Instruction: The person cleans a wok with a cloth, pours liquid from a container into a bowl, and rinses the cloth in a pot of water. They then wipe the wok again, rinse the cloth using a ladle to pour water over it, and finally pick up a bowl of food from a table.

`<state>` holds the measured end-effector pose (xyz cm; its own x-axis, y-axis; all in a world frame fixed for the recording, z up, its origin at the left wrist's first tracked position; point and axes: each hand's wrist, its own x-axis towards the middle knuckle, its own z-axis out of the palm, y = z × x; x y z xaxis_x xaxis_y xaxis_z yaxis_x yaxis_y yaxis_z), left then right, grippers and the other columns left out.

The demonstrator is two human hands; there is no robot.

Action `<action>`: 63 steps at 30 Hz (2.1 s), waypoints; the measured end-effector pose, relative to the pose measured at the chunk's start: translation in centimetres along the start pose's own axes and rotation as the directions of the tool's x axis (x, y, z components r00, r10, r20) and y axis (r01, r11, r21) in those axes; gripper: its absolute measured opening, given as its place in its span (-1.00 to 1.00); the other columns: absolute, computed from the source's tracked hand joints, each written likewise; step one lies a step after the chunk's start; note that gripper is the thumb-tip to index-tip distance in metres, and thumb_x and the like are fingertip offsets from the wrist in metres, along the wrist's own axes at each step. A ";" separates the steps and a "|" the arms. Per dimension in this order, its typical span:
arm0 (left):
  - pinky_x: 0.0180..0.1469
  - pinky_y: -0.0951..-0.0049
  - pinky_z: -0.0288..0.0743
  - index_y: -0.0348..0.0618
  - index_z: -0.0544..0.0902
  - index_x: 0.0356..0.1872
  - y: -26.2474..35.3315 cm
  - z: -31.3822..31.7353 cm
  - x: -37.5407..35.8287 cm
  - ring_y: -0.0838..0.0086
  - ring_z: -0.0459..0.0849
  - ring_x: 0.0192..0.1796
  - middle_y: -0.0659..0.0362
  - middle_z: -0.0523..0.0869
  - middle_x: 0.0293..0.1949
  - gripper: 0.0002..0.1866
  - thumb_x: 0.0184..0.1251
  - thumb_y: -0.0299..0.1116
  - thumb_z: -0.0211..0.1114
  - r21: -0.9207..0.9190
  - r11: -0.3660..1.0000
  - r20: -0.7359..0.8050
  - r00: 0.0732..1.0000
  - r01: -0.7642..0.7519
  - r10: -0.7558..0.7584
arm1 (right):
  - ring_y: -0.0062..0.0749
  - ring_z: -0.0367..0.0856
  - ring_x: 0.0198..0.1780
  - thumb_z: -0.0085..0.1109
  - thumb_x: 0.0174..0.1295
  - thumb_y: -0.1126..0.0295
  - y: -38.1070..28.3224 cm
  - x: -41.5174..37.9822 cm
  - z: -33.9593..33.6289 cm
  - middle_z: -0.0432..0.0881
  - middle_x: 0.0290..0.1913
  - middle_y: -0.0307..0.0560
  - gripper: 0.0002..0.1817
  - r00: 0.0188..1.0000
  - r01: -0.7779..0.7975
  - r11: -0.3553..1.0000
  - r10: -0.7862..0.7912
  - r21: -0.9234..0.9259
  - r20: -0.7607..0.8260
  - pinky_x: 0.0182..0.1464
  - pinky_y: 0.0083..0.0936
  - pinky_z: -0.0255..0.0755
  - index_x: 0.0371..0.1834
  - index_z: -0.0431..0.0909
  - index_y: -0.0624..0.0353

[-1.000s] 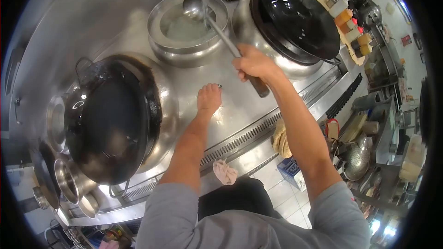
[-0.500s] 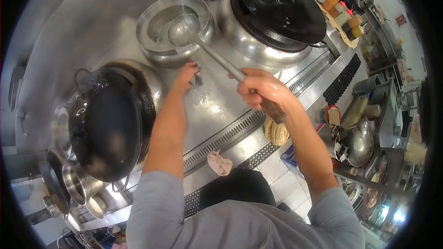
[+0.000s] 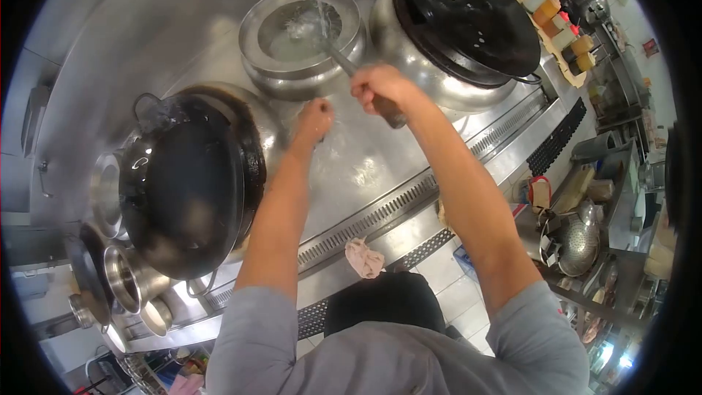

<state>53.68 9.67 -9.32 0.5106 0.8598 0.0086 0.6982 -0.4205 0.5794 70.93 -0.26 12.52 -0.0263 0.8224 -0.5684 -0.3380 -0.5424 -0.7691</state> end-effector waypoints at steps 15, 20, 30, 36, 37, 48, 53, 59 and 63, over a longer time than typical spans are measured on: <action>0.00 0.01 0.52 -0.09 0.63 -0.07 1.2 0.0 -0.9 -0.02 0.66 -0.01 -0.12 0.68 -0.05 -0.66 0.41 -0.13 0.00 0.269 0.963 0.200 0.979 -0.016 -0.040 | -0.51 0.51 -0.60 0.10 0.14 0.38 6.2 -15.3 1.3 0.53 -0.53 -0.08 -0.34 0.990 0.064 0.951 -0.098 -0.302 -0.100 -0.54 -0.55 0.34 0.33 0.24 0.41; 0.09 0.00 0.48 -0.17 0.65 -0.03 -2.4 2.4 2.7 -0.08 0.62 0.04 -0.19 0.67 -0.03 -0.63 0.36 -0.19 0.01 0.187 0.961 0.249 0.956 -0.204 0.154 | -0.34 0.55 -0.59 0.07 0.26 0.34 12.1 -19.0 1.5 0.60 -0.47 0.02 -0.42 0.909 0.143 0.764 -0.354 -0.629 -0.222 -0.47 -0.39 0.43 0.33 0.25 0.32; 0.08 0.22 0.52 -0.33 0.67 -0.15 0.5 0.2 -11.5 0.07 0.70 -0.01 -0.13 0.73 -0.14 -0.70 0.16 -0.33 0.34 -0.207 0.943 -0.012 0.963 0.261 -0.270 | 0.35 0.58 -0.35 0.00 0.43 0.22 20.1 -22.8 0.2 0.56 -0.47 0.38 -0.66 0.765 0.144 0.718 -0.517 -0.681 -0.383 -0.29 -0.05 0.41 -0.02 0.43 0.33; 0.05 0.24 0.53 -0.32 0.68 -0.11 0.2 3.2 -14.3 0.08 0.71 -0.04 -0.13 0.74 -0.17 -0.68 0.15 -0.34 0.36 -0.282 0.929 -0.149 0.946 0.238 -0.288 | 0.42 0.57 -0.19 -0.15 0.46 0.04 29.7 -17.1 -3.7 0.58 -0.37 0.50 -0.48 0.896 -0.126 0.555 -0.291 -0.822 -0.334 -0.16 0.05 0.44 -0.19 0.51 0.41; 0.05 0.24 0.53 -0.33 0.67 -0.11 -1.1 4.0 -14.3 0.08 0.71 -0.04 -0.13 0.74 -0.17 -0.68 0.15 -0.36 0.36 -0.277 0.930 -0.125 0.951 0.241 -0.284 | 0.45 0.56 -0.18 -0.21 0.47 -0.01 28.7 -17.1 -3.2 0.58 -0.35 0.52 -0.41 0.884 -0.115 0.580 -0.310 -0.806 -0.349 -0.11 0.08 0.43 -0.24 0.53 0.43; 0.13 0.26 0.45 -0.23 0.64 0.01 2.2 0.9 -15.7 0.00 0.59 0.09 -0.10 0.67 -0.09 -0.67 0.23 -0.34 0.32 0.118 0.982 -0.418 0.889 -0.150 0.186 | 0.38 0.58 -0.13 -0.17 0.46 0.00 24.3 -16.3 -1.2 0.59 -0.33 0.49 -0.41 0.867 -0.162 0.617 -0.283 -0.770 -0.409 -0.05 -0.01 0.41 -0.19 0.58 0.43; 0.10 0.25 0.46 -0.22 0.64 0.01 -0.8 2.5 -11.2 0.00 0.61 0.05 -0.07 0.69 -0.13 -0.68 0.29 -0.30 0.26 0.010 0.990 -0.065 0.988 -0.141 0.142 | 0.20 0.62 -0.30 -0.19 0.47 -0.05 22.6 -19.2 1.8 0.60 -0.40 0.35 -0.39 0.790 -0.122 0.781 -0.297 -0.613 -0.536 -0.18 -0.14 0.44 -0.25 0.55 0.41; 0.01 0.16 0.49 -0.34 0.62 -0.08 -1.6 -0.4 -6.9 0.01 0.68 -0.10 -0.10 0.73 -0.24 -0.65 0.28 -0.24 0.28 -0.200 0.927 0.202 0.939 0.319 -0.279 | 0.21 0.63 -0.30 -0.14 0.47 -0.03 21.5 -20.0 5.4 0.60 -0.40 0.37 -0.43 0.754 -0.074 0.809 -0.338 -0.583 -0.564 -0.24 -0.11 0.44 -0.20 0.51 0.39; 0.01 0.15 0.49 -0.31 0.59 0.00 -1.8 1.0 -8.7 0.02 0.68 -0.08 -0.13 0.71 -0.22 -0.60 0.27 -0.22 0.28 -0.237 0.930 0.007 0.958 0.281 -0.287 | 0.41 0.58 -0.18 -0.16 0.45 -0.04 27.0 -14.7 3.0 0.60 -0.31 0.50 -0.42 0.811 -0.213 0.643 -0.304 -0.736 -0.500 -0.13 0.07 0.41 -0.17 0.52 0.39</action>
<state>48.54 2.68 -11.23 0.2919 0.9423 -0.1641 0.6740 -0.0809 0.7343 59.35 -26.45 0.98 0.5515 0.7459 -0.3735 0.4808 -0.6501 -0.5884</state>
